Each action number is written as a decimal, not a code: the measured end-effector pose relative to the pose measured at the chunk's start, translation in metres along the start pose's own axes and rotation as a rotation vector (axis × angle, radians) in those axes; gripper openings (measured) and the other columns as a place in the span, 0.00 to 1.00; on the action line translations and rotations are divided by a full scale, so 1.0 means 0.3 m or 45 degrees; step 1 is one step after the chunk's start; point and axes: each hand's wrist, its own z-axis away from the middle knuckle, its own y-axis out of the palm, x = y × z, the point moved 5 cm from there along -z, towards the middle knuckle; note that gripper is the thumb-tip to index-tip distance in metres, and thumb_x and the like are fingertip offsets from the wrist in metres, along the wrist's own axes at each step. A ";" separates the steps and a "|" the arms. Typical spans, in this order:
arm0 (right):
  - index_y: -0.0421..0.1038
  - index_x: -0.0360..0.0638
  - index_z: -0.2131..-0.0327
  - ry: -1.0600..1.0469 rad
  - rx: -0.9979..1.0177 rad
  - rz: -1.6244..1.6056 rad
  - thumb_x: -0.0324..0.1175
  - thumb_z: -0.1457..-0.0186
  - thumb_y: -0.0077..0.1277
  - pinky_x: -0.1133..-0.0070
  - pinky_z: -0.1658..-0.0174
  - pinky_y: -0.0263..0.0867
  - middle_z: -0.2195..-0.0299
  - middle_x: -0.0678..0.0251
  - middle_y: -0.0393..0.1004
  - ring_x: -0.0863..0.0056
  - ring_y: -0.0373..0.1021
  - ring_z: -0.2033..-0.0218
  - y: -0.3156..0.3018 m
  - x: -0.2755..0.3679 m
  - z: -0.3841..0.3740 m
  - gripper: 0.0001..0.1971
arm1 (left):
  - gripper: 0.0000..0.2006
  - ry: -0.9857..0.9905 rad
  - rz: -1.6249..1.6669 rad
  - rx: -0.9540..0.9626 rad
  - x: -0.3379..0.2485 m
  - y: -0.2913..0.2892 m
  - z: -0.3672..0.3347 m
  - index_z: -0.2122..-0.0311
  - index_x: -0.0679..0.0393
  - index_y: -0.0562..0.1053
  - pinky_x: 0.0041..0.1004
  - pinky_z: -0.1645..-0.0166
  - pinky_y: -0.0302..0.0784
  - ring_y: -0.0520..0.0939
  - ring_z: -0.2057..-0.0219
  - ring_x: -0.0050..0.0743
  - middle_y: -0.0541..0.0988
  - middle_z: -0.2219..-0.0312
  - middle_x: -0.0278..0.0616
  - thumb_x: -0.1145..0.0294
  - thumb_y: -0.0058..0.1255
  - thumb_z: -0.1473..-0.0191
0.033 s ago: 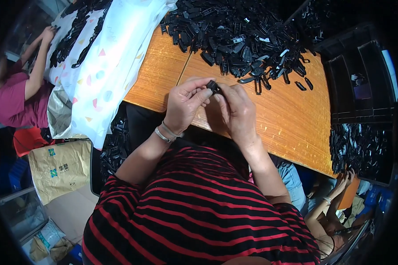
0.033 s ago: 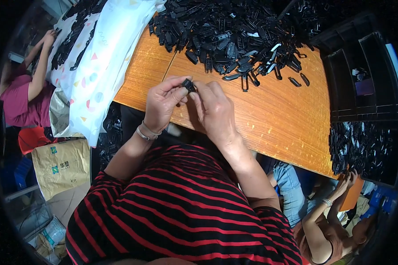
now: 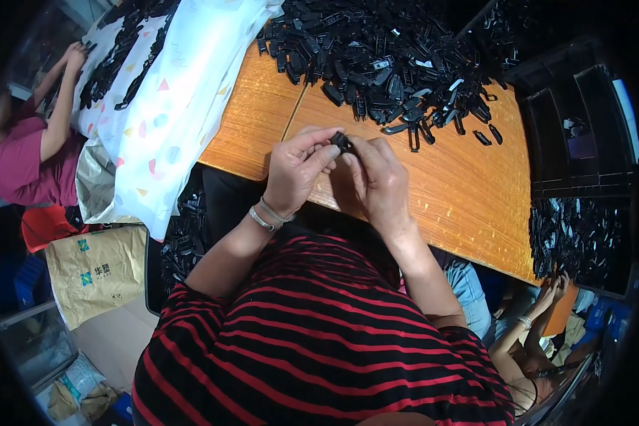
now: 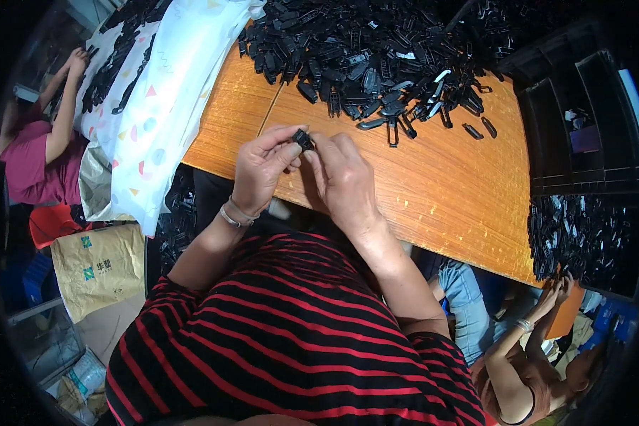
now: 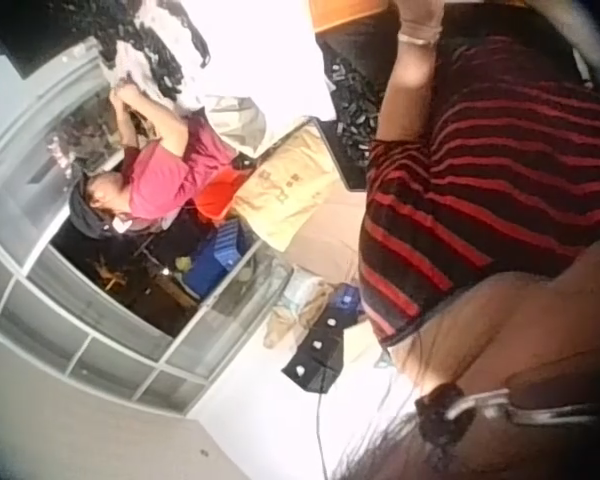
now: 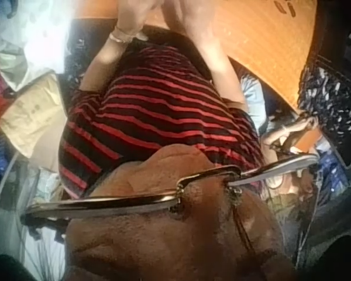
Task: Manually snapping together small black plastic components at an assembly line table.
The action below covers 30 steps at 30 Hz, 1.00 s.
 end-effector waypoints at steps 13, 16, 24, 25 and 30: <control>0.69 0.37 0.53 0.047 -0.191 -0.093 0.24 0.53 0.60 0.77 0.70 0.69 0.65 0.59 0.70 0.66 0.72 0.70 0.024 0.016 0.054 0.22 | 0.09 0.104 -0.260 -0.003 -0.070 0.051 0.072 0.56 0.66 0.74 0.15 0.68 0.69 0.74 0.73 0.16 0.73 0.66 0.35 0.76 0.48 0.42; 0.63 0.37 0.48 0.024 0.035 -0.202 0.28 0.54 0.61 0.73 0.66 0.70 0.61 0.54 0.72 0.58 0.73 0.64 0.058 0.012 0.059 0.28 | 0.07 0.225 -0.299 0.101 -0.102 0.043 0.063 0.61 0.65 0.74 0.18 0.65 0.69 0.74 0.71 0.19 0.73 0.68 0.36 0.73 0.47 0.40; 0.65 0.38 0.49 0.154 0.150 -0.478 0.25 0.53 0.59 0.74 0.68 0.70 0.66 0.55 0.74 0.61 0.73 0.72 0.149 0.072 0.074 0.25 | 0.10 0.121 -0.341 0.173 -0.172 0.016 0.091 0.68 0.63 0.72 0.20 0.66 0.66 0.71 0.72 0.19 0.71 0.75 0.34 0.71 0.41 0.37; 0.65 0.39 0.49 0.265 0.306 -0.483 0.26 0.54 0.60 0.75 0.70 0.69 0.69 0.57 0.74 0.62 0.73 0.73 0.168 0.071 0.075 0.26 | 0.09 0.004 -0.331 0.116 -0.168 -0.022 0.099 0.69 0.64 0.72 0.21 0.66 0.68 0.72 0.73 0.20 0.72 0.76 0.35 0.72 0.42 0.38; 0.75 0.41 0.60 -0.031 0.376 -0.219 0.35 0.51 0.60 0.72 0.66 0.68 0.72 0.61 0.75 0.64 0.73 0.70 0.077 -0.004 0.016 0.14 | 0.07 -0.374 -1.328 0.345 -0.279 -0.309 0.209 0.68 0.63 0.77 0.28 0.65 0.73 0.79 0.72 0.35 0.77 0.76 0.43 0.70 0.53 0.46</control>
